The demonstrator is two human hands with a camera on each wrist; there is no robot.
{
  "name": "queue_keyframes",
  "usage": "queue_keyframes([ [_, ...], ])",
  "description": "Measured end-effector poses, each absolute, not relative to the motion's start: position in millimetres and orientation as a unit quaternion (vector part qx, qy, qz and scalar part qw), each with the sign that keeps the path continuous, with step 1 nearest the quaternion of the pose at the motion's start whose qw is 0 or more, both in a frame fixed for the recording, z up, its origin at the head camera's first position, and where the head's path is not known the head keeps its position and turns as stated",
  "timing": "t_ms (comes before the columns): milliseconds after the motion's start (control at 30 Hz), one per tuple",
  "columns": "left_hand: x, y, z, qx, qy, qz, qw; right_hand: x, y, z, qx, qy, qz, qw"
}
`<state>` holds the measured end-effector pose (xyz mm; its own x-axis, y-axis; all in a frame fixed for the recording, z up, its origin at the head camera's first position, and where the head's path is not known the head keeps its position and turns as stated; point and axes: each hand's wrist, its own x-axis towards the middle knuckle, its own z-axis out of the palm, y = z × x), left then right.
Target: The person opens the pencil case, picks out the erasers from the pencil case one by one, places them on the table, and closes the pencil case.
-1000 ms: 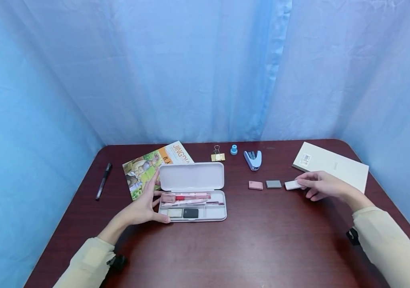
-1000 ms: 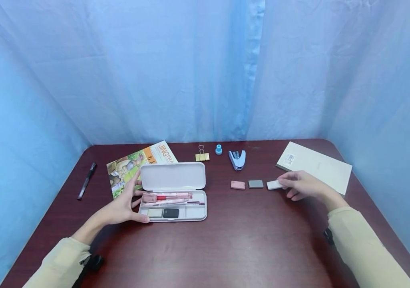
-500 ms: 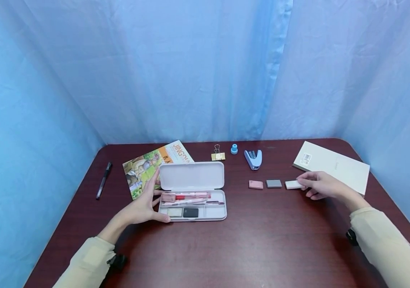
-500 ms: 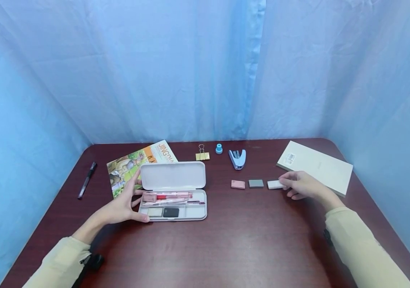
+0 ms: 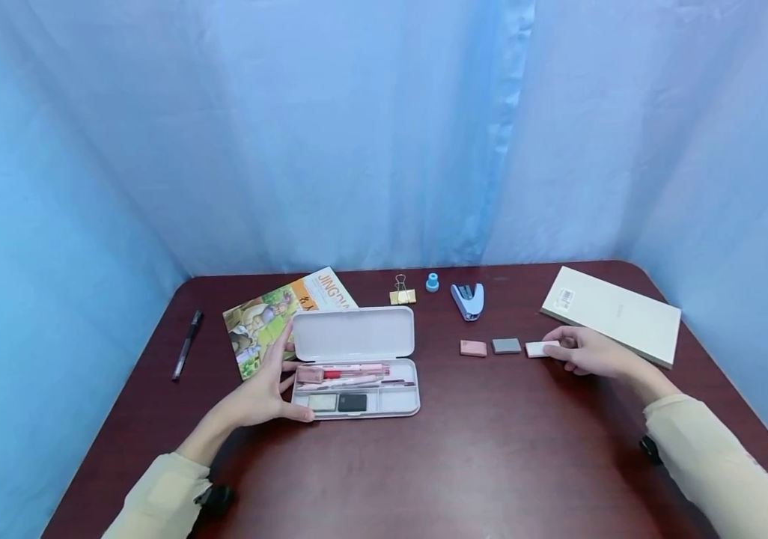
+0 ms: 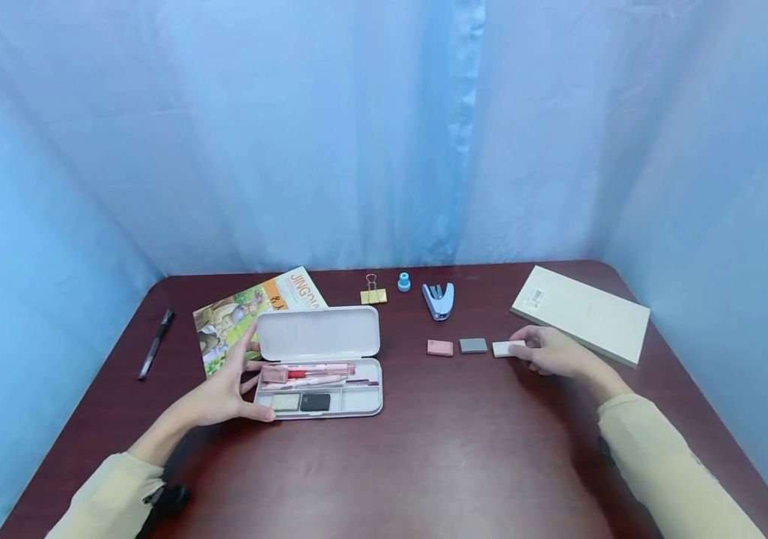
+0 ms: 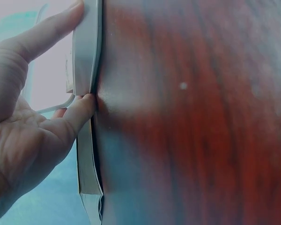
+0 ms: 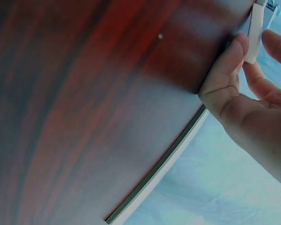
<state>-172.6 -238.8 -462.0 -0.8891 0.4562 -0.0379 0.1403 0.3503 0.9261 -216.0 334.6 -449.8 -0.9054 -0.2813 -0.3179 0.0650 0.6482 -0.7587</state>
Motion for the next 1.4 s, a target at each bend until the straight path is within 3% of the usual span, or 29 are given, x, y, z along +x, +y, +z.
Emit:
queue_keyframes([
  [333,-172.2,-238.3,-463.7,0.189,0.81,0.536,0.146,-208.1,329.3,-449.4,-0.094,0.898,-0.4,0.156],
  [467,-168.0,-241.4,-463.6,0.186,0.808,0.542,0.138,-204.9,306.4,-434.9,-0.142,0.904,-0.39,0.101],
  [767,-167.5,-242.8,-461.5,0.189,0.813,0.533,0.134,-188.1,240.5,-397.1,-0.2,0.901,-0.384,0.036],
  [1100,-172.8,-238.3,-461.5,0.196,0.809,0.535,0.143,-185.1,171.0,-390.4,-0.284,0.858,-0.426,0.046],
  [1400,-171.8,-239.2,-461.1,0.184,0.811,0.536,0.147,-187.7,110.3,-397.4,-0.339,0.823,-0.445,0.098],
])
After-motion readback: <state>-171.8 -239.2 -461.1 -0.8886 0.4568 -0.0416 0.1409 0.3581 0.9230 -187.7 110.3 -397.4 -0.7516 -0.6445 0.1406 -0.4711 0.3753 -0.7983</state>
